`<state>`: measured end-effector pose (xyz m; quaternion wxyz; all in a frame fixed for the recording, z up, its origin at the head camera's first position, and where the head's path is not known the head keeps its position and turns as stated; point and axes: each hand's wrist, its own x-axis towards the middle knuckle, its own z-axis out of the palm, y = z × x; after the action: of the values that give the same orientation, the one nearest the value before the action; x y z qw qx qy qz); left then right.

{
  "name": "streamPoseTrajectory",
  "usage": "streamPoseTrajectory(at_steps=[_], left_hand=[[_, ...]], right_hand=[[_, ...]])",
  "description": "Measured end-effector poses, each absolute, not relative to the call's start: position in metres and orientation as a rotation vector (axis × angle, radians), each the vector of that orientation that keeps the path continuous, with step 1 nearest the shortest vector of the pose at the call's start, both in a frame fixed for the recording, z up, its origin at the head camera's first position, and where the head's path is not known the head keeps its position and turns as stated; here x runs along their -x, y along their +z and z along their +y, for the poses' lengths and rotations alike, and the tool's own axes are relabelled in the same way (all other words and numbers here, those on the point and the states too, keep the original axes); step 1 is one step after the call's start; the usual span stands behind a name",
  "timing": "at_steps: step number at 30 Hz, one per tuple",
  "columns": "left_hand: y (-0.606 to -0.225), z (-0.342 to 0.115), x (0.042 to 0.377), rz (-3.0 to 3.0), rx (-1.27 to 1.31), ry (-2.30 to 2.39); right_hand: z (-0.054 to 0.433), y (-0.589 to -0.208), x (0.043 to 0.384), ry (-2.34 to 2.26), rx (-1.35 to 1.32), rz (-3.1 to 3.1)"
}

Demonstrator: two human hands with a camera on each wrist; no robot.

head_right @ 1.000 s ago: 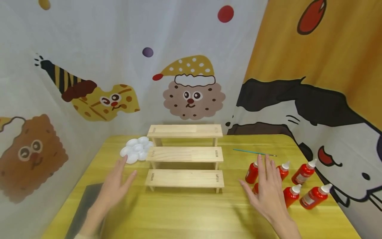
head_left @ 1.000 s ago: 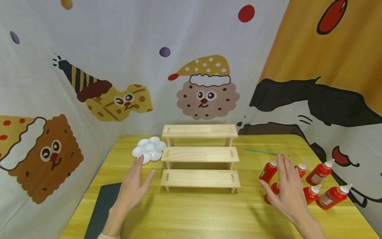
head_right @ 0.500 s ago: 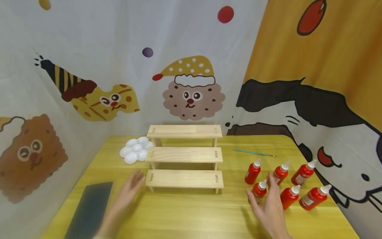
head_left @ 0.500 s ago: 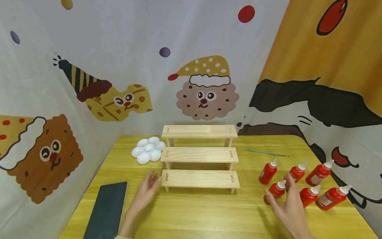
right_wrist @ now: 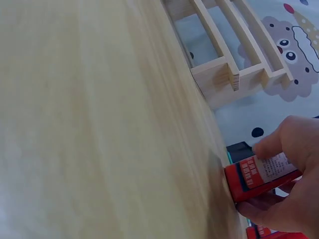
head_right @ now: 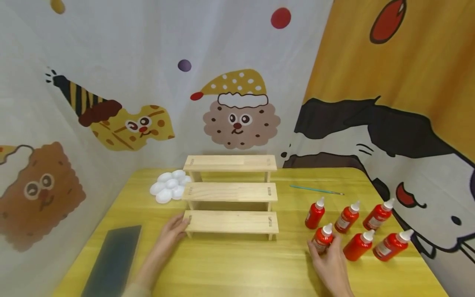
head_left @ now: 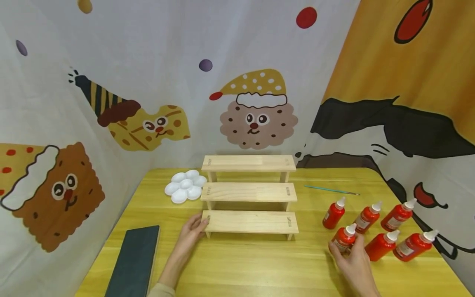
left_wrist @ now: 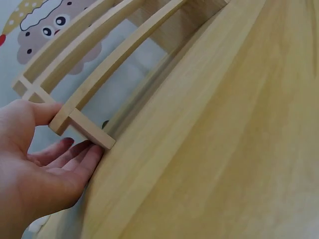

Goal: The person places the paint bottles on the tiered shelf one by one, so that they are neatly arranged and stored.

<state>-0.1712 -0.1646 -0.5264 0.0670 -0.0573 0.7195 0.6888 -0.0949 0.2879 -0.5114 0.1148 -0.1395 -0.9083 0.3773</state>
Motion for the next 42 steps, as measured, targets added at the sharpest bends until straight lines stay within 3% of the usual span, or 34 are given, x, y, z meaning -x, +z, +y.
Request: streamPoseTrajectory(at_steps=[16,42], left_hand=[[-0.530,-0.167,0.176,2.149,0.201,2.139],[-0.535,-0.169,0.177,2.132,0.189,2.173]], right_hand=[[0.286,-0.519,0.089,0.950,0.196,-2.534],[0.227,-0.430,0.125,1.049,-0.107,-2.308]])
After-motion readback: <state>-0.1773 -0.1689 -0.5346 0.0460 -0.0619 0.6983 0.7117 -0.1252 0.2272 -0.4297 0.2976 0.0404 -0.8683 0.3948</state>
